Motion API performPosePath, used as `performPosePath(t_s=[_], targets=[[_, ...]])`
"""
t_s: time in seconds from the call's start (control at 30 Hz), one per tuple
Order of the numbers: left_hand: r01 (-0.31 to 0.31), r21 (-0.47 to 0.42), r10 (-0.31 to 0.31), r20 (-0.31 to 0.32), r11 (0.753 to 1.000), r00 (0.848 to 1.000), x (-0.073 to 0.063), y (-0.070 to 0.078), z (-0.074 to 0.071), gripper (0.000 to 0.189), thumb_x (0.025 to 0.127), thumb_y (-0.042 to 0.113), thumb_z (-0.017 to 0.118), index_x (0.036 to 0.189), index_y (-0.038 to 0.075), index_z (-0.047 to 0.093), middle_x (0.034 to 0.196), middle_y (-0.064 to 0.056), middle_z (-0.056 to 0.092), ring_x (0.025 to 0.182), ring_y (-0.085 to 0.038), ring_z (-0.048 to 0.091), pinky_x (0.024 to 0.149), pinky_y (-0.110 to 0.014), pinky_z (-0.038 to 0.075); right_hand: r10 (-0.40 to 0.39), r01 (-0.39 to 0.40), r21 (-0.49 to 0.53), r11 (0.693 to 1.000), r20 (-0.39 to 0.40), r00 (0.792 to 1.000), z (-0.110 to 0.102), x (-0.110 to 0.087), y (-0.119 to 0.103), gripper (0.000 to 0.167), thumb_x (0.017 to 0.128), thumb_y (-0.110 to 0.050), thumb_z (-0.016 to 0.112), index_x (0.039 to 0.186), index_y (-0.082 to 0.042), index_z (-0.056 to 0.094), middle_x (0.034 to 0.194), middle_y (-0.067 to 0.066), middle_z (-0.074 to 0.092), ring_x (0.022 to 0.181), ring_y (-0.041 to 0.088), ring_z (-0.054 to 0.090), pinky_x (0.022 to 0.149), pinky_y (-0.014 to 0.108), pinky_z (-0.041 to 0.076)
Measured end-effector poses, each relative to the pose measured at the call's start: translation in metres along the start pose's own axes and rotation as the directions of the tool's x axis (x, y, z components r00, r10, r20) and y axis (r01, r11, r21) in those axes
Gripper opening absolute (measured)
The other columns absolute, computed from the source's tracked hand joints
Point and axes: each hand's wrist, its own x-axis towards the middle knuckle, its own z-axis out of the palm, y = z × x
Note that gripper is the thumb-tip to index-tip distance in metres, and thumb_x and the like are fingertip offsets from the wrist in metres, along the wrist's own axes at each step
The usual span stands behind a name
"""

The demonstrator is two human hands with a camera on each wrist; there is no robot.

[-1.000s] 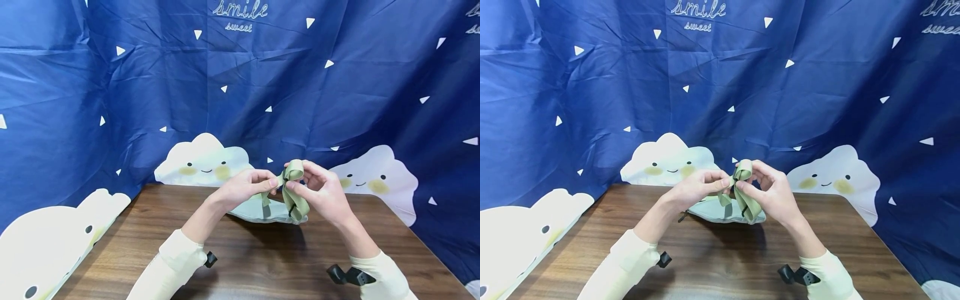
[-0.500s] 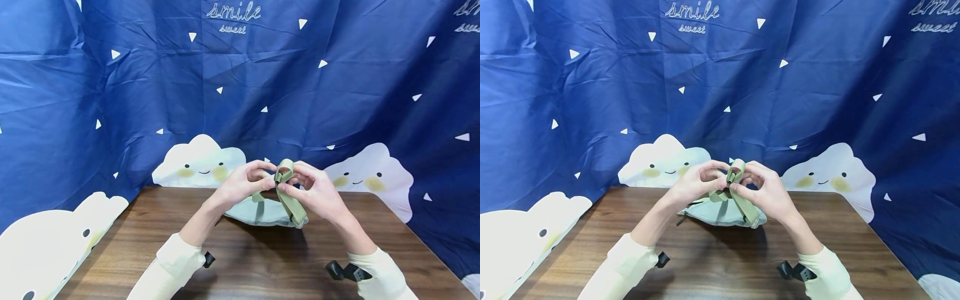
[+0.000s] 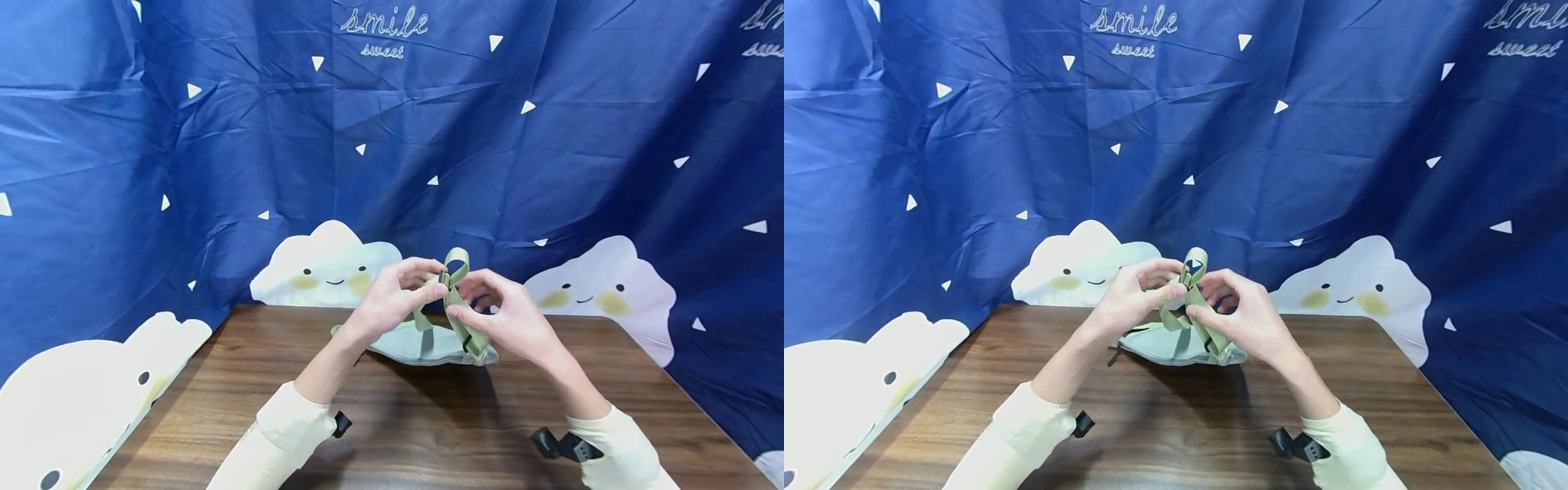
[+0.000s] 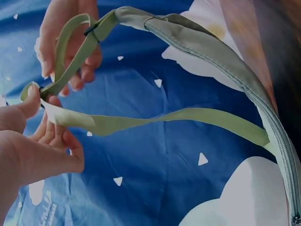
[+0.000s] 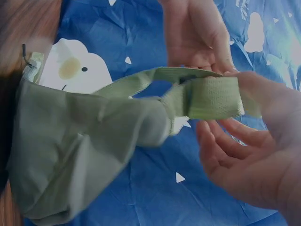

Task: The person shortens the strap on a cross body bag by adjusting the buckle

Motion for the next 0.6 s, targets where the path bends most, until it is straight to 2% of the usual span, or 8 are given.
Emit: performPosePath(t_s=[0.07,0.17,0.27,0.33,0.43,0.53,0.6], targets=[[0.002,-0.016,-0.002,-0.010,1.000,1.000,0.000,0.000,-0.001,0.035,0.093,0.027,0.079,0.123,0.014,0.068,0.103,-0.003,0.073,0.096,-0.022,0.069,0.085,-0.038,0.053,-0.003,0.001,-0.081,0.997,-0.023,1.000,0.002,-0.001,0.000,0.026,0.087,-0.022,0.084,0.108,-0.012,0.072,0.092,-0.002,0.070,0.079,0.016,0.066,0.069,0.026,0.053],[0.006,-0.050,-0.008,-0.029,0.999,1.000,0.001,0.000,-0.002,0.034,0.093,0.024,0.078,0.123,0.011,0.068,0.103,-0.005,0.073,0.095,-0.024,0.070,0.085,-0.038,0.053,-0.011,0.007,-0.100,0.995,-0.044,0.999,0.002,-0.002,0.000,0.020,0.089,-0.021,0.082,0.105,-0.014,0.074,0.088,-0.005,0.071,0.072,0.016,0.067,0.062,0.027,0.051],[0.011,-0.092,-0.015,-0.037,0.996,0.999,0.003,-0.001,-0.006,0.033,0.094,0.018,0.076,0.124,0.007,0.068,0.103,-0.007,0.072,0.094,-0.025,0.069,0.086,-0.037,0.053,0.047,-0.046,0.018,0.999,-0.034,0.998,0.000,-0.001,0.000,0.016,0.090,-0.018,0.081,0.103,-0.011,0.075,0.083,0.000,0.071,0.068,0.017,0.065,0.057,0.028,0.049],[0.012,-0.131,-0.016,-0.030,0.991,0.999,0.004,-0.002,-0.008,0.034,0.096,0.014,0.074,0.127,0.004,0.066,0.106,-0.008,0.072,0.096,-0.025,0.068,0.088,-0.037,0.052,0.108,-0.105,0.150,0.983,-0.012,0.994,-0.002,0.000,0.000,0.016,0.091,-0.016,0.079,0.102,-0.007,0.075,0.084,0.006,0.071,0.070,0.018,0.064,0.060,0.028,0.050],[0.017,-0.204,-0.022,-0.021,0.979,1.000,0.007,-0.003,-0.014,0.034,0.099,0.009,0.069,0.131,0.000,0.062,0.110,-0.009,0.070,0.101,-0.026,0.066,0.093,-0.038,0.050,0.164,-0.170,0.366,0.915,0.049,0.985,-0.006,0.001,0.002,0.014,0.093,-0.009,0.075,0.102,0.001,0.073,0.098,0.011,0.071,0.086,0.020,0.065,0.073,0.027,0.052],[0.014,-0.271,-0.027,-0.042,0.962,0.999,0.009,-0.004,-0.022,0.034,0.102,0.005,0.062,0.135,-0.003,0.059,0.112,-0.009,0.069,0.104,-0.031,0.062,0.098,-0.036,0.046,0.145,-0.193,0.535,0.823,0.130,0.981,-0.010,0.002,0.004,0.006,0.095,0.001,0.067,0.099,0.002,0.071,0.116,0.014,0.066,0.107,0.024,0.059,0.089,0.029,0.048],[0.008,-0.289,-0.030,-0.073,0.957,0.997,0.010,-0.005,-0.029,0.034,0.103,0.006,0.059,0.136,-0.004,0.057,0.111,-0.007,0.068,0.104,-0.034,0.060,0.100,-0.035,0.043,0.119,-0.202,0.609,0.767,0.174,0.977,-0.014,0.002,0.004,0.012,0.095,0.006,0.061,0.095,-0.001,0.071,0.121,0.015,0.062,0.113,0.027,0.054,0.094,0.030,0.044]])
